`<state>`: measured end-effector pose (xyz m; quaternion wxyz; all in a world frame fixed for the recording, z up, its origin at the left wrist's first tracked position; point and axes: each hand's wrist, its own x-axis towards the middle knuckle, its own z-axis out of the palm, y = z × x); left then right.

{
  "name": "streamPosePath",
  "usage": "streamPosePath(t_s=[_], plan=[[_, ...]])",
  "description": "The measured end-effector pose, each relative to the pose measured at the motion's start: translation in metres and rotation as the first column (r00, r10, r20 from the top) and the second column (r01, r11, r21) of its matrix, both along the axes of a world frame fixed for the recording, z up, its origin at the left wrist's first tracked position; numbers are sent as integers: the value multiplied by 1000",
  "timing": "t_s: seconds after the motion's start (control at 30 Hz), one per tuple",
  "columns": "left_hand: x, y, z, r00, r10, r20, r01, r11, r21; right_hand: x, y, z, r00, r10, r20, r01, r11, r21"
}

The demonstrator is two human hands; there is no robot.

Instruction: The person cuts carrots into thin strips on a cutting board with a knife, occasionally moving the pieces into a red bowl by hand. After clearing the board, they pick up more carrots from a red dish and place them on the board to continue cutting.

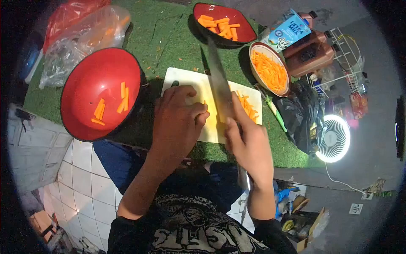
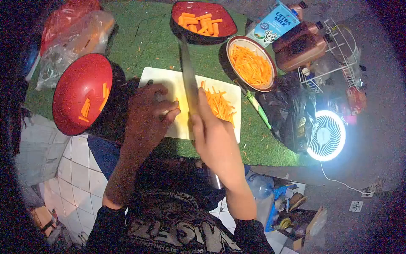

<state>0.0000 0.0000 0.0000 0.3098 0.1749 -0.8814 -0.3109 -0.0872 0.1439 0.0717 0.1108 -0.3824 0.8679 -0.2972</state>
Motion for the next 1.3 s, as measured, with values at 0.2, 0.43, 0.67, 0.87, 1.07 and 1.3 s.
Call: streamPosePath(t_s=[0.2, 0.43, 0.67, 0.87, 1.07, 1.3], plan=[[-20, 27, 6, 995, -67, -69, 60, 993, -98, 7, 34, 16, 995, -92, 33, 95, 990, -100], [0, 23, 33, 996, -55, -68, 37, 970, -239, 15, 49, 4, 990, -15, -138, 1, 995, -96], [-18, 27, 23, 983, -154, 98, 180, 905, -386, 18, 51, -4, 987, 8, -159, -19, 997, -69], [-32, 31, 16, 973, -158, 168, 220, 852, -475, 6, 52, -16, 972, 53, -228, -77, 992, -98], [-42, 27, 21, 978, -166, 124, 206, 830, -518, -1, 50, -17, 965, 72, -251, -95, 992, -79], [-34, 25, 33, 951, -258, 172, 309, 839, -448, -3, 50, -16, 977, 79, -199, -106, 986, -131]])
